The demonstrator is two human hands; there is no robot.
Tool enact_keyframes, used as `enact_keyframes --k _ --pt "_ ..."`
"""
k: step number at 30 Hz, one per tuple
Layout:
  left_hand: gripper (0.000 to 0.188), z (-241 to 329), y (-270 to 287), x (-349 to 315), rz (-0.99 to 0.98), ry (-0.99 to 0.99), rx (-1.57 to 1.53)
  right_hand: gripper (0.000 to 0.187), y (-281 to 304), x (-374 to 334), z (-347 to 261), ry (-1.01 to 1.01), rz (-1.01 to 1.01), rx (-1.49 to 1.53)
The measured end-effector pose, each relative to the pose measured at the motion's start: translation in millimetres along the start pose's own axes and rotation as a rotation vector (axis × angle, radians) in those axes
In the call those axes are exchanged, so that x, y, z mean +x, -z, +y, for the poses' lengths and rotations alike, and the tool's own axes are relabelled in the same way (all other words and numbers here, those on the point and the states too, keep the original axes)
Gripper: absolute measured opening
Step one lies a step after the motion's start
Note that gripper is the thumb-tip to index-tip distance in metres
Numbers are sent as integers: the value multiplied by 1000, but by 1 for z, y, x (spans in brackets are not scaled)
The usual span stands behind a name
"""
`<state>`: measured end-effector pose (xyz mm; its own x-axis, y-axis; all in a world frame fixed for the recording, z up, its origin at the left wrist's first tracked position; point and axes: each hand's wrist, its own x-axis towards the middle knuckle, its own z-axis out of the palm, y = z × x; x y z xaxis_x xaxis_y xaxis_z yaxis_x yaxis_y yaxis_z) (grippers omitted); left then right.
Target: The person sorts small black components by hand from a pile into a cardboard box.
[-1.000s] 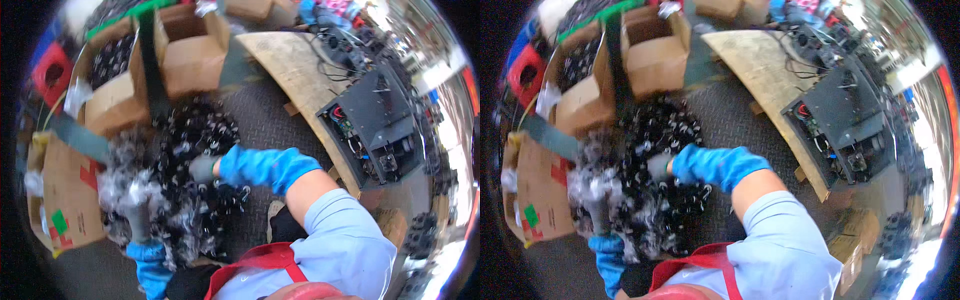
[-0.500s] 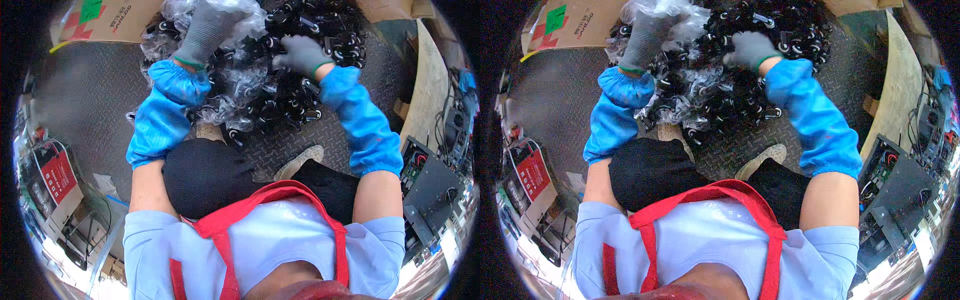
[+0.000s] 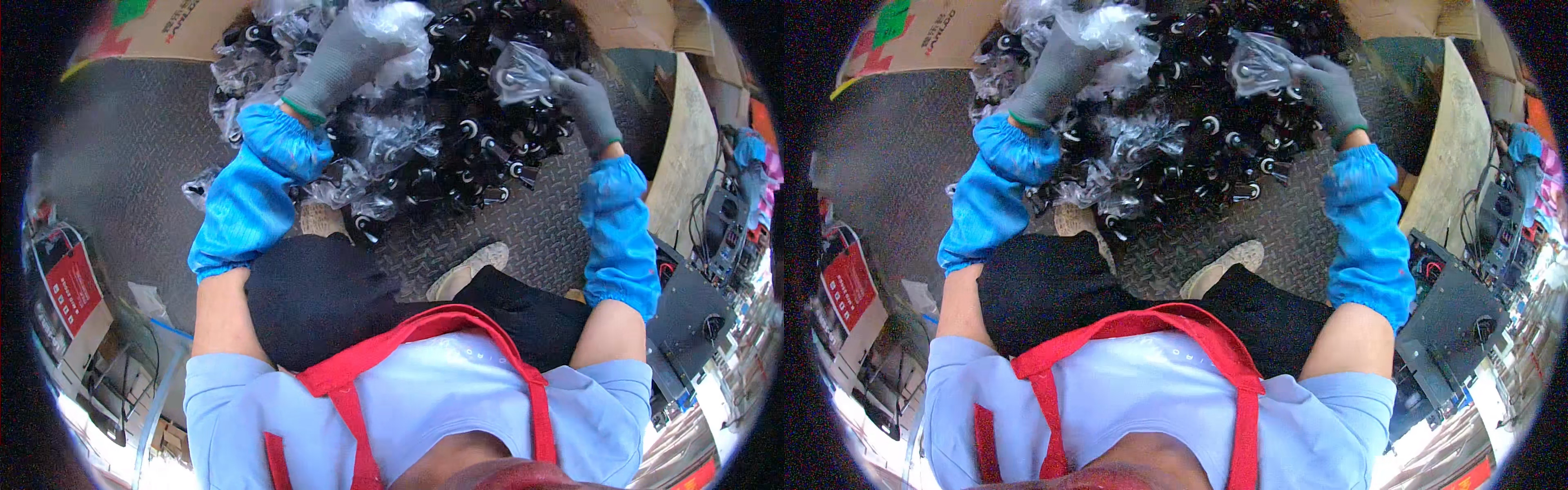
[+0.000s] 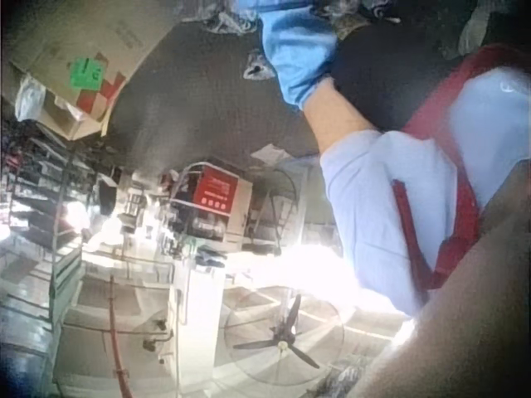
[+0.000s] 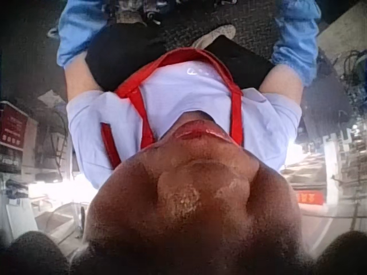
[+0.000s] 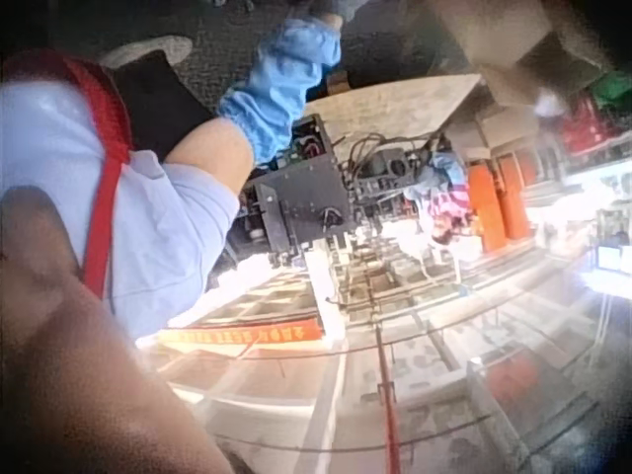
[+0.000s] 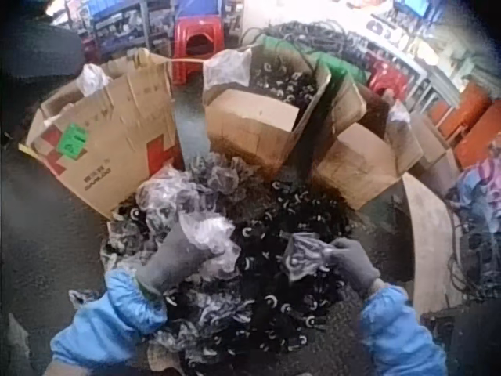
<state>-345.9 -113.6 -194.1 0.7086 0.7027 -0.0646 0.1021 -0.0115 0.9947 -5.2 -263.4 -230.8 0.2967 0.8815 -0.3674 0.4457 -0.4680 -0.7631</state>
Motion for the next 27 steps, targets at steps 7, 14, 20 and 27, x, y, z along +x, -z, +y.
enact_keyframes --k 7,14,20,27 --pt "22 -48 0 -3 37 -151 545 33 -28 6 5 520 771 -770" --pt "26 -60 -4 10 33 -532 784 49 -124 35 -48 936 135 -924" --pt "29 -52 7 3 -28 -103 811 49 -105 14 -31 630 -63 -1011" --pt "33 -67 6 -10 58 -62 563 39 -41 -7 -14 312 104 -1224"
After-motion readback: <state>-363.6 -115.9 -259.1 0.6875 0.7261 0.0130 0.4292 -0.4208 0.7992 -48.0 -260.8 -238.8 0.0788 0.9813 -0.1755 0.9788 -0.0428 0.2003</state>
